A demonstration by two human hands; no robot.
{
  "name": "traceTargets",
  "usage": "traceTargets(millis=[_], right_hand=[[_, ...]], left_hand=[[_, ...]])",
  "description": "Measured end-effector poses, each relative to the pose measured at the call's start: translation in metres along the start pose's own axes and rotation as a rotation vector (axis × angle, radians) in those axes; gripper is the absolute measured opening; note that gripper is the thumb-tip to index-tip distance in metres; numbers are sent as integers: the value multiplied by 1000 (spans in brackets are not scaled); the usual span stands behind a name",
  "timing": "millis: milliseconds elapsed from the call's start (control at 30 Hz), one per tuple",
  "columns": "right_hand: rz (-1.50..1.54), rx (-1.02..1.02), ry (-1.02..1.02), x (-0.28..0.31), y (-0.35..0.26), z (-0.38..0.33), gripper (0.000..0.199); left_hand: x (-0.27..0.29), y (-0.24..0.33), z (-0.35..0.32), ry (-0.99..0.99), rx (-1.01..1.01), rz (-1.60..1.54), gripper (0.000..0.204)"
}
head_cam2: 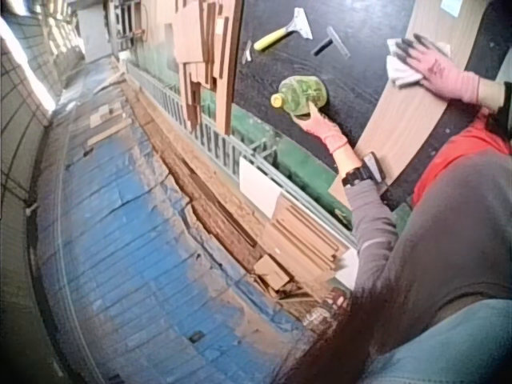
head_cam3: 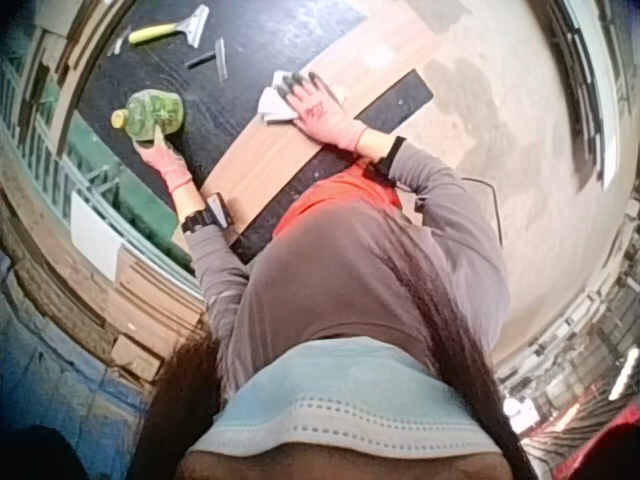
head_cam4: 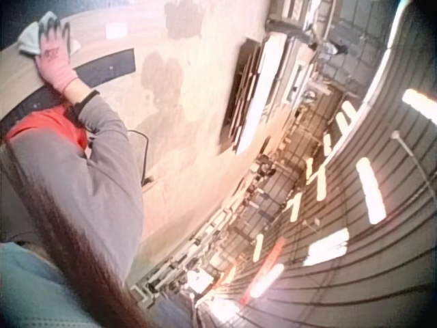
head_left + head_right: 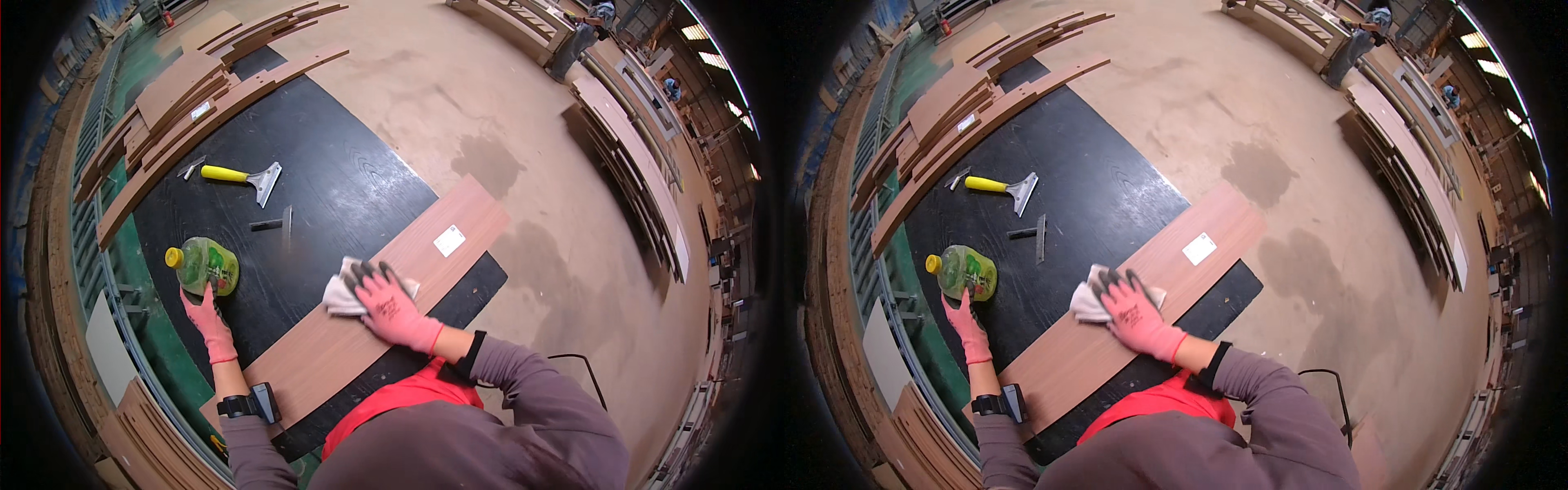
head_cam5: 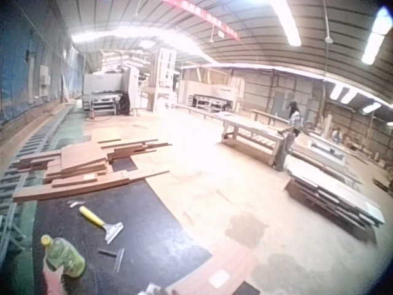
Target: Inspecting, cleaning, and prepping wooden panels in a furniture factory using a cloth, liquid, air gun, and scraper.
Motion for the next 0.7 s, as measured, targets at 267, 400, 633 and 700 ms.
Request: traceTargets(millis=[267, 400, 633, 700], right_hand=[[-146, -455, 218, 52, 162, 21, 55], [-197, -611, 301, 67, 227, 26, 51], [-175, -832, 300, 64, 259, 42, 49], [-221, -786, 262, 58, 234, 41, 46]], left_hand=[[16, 7, -18, -176, -14, 126, 58], [56, 2, -62, -195, -192, 499, 56], [93, -22, -155, -606, -318, 1089, 66], [86, -18, -174, -553, -448, 1198, 70]])
Point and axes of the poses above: each hand's wrist, its own z-axis towards the middle knuckle, its own x-axis out of the back of the hand, y = z × x, the point moved 2 cm from there along z, towards the middle knuckle, and after that the axes turned 8 degrees about z, right-handed, at the moved point
